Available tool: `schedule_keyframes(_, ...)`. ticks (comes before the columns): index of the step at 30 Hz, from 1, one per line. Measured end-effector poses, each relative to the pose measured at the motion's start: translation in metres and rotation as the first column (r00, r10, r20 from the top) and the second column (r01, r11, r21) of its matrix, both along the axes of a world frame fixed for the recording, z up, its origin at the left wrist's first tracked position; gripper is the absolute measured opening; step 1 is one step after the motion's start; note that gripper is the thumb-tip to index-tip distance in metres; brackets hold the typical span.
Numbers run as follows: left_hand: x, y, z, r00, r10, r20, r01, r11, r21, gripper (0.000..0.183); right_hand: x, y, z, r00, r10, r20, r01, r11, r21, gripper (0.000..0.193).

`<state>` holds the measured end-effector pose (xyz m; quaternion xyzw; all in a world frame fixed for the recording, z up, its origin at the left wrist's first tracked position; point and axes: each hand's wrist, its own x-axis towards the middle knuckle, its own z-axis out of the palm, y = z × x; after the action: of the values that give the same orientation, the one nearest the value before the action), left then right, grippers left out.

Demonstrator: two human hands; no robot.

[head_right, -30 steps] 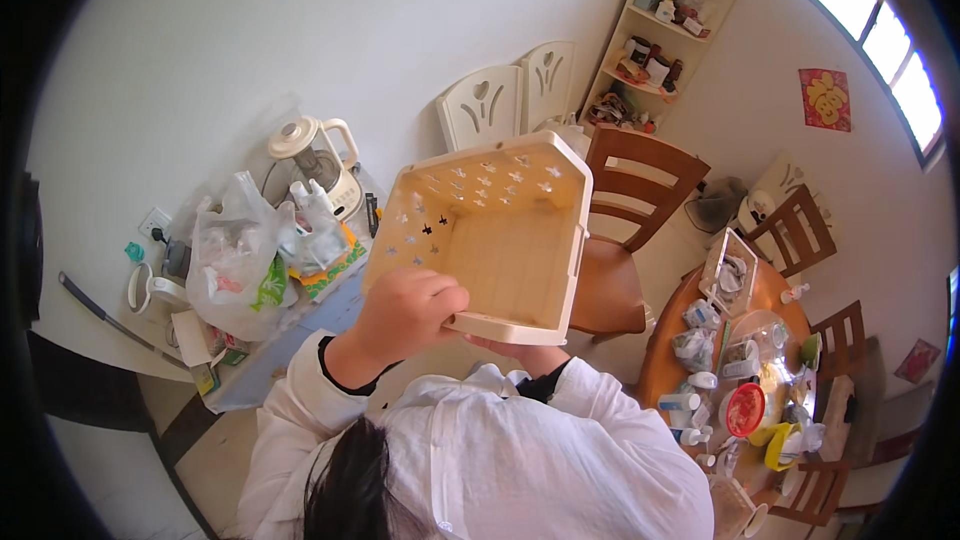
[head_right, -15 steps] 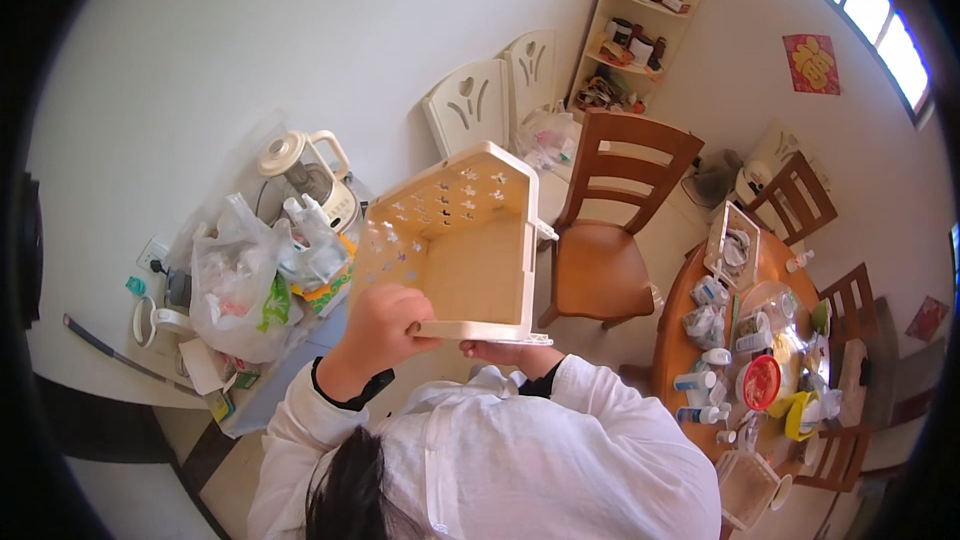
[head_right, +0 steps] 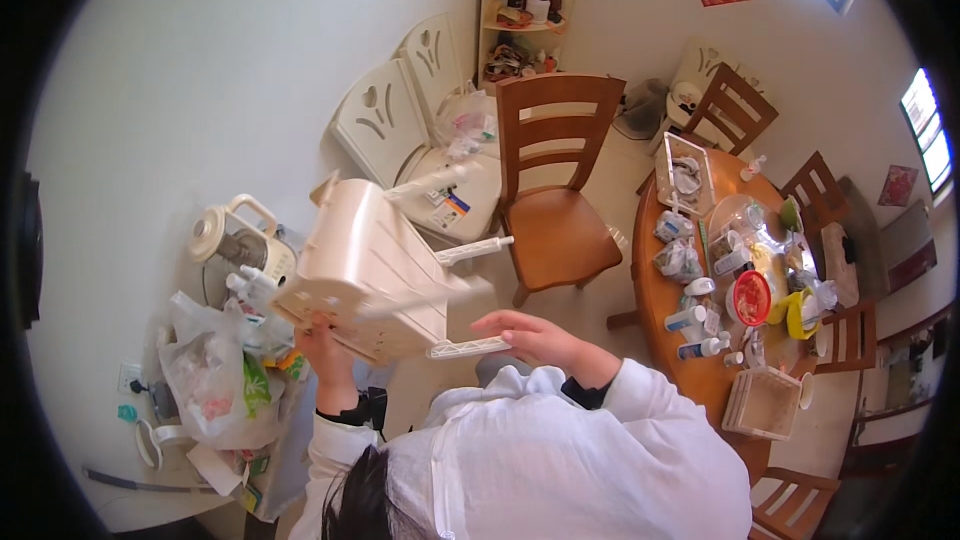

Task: Assembling and wiping down components of small plastic interlocking storage bins.

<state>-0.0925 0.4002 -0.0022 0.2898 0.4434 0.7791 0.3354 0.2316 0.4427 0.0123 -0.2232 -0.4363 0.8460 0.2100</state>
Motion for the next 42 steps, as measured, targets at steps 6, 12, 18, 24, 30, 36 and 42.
schedule_keyframes(6, 0.032, 0.058, -0.035, 0.941, -0.131, 0.313, 0.158, 0.985, -0.062, 0.047, 0.008, 0.035, 0.043, 0.96, -0.205, 0.191, 0.068, 0.831, 0.552, 0.052)
schedule_keyframes(12, 0.071, 0.126, -0.039, 0.91, -0.132, 0.394, 0.185, 0.977, -0.101, 0.046, 0.043, 0.109, 0.025, 0.962, -0.196, 0.189, 0.129, 0.94, 0.316, 0.049)
schedule_keyframes(18, 0.138, 0.219, -0.061, 0.951, -0.142, 0.275, 0.224, 0.929, -0.295, 0.04, 0.082, 0.209, -0.049, 0.689, -0.667, 0.285, 0.614, 0.745, 0.26, 0.039)
schedule_keyframes(24, 0.195, 0.295, -0.098, 0.912, -0.214, 0.35, 0.37, 0.798, -0.476, 0.038, 0.102, 0.232, -0.084, 0.605, -0.726, 0.326, -0.102, 0.336, 0.936, 0.076)
schedule_keyframes(30, 0.24, 0.323, -0.132, 0.788, -0.301, 0.537, 0.588, 0.626, -0.512, 0.033, 0.108, 0.249, -0.114, 0.455, -0.627, 0.632, -0.434, 0.464, 0.772, 0.073)
schedule_keyframes(36, 0.237, 0.343, -0.133, 0.48, -0.723, 0.496, 0.83, 0.192, -0.523, 0.042, 0.144, 0.258, -0.19, 0.418, -0.72, 0.554, -0.15, 0.547, 0.823, 0.057)
schedule_keyframes(42, 0.223, 0.338, -0.094, 0.371, -0.864, 0.341, 0.767, 0.078, -0.637, 0.047, 0.196, 0.274, -0.293, 0.366, -0.666, 0.65, 0.309, 0.745, 0.591, 0.044)
